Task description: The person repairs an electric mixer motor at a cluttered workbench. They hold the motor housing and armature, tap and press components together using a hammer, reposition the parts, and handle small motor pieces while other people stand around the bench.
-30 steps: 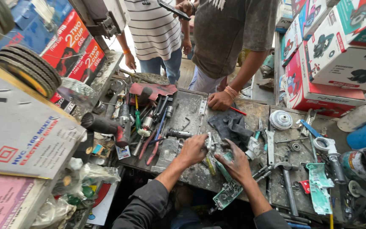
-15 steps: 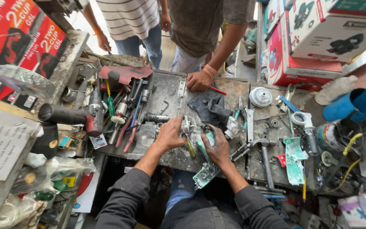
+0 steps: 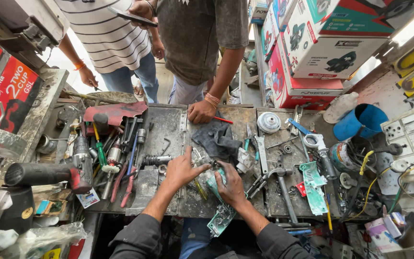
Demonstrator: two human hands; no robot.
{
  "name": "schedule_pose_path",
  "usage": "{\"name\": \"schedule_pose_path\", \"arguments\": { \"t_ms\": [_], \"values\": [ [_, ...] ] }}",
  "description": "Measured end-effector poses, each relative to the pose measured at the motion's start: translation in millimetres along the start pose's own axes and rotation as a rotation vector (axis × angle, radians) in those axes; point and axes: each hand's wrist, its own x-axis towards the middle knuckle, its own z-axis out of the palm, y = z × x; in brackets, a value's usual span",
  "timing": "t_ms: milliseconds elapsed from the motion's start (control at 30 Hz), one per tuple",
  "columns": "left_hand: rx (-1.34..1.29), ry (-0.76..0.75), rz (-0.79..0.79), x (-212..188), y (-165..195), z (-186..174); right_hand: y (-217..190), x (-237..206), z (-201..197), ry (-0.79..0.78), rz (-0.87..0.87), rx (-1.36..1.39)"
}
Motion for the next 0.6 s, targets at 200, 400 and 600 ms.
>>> {"name": "schedule_pose_path", "arguments": {
  "t_ms": [200, 400, 600],
  "values": [
    [0.078, -0.021, 0.131, 21, -22, 14, -2, 8, 7, -0.014, 0.017, 0.000],
    [0.067, -0.034, 0.099, 26, -32, 12, -2, 13, 17, -0.057, 0.094, 0.035],
    [0.134, -0.072, 0.049, 28, -33, 18, 30, 61, -48, 0.182, 0.159, -0.012]
  ]
}}
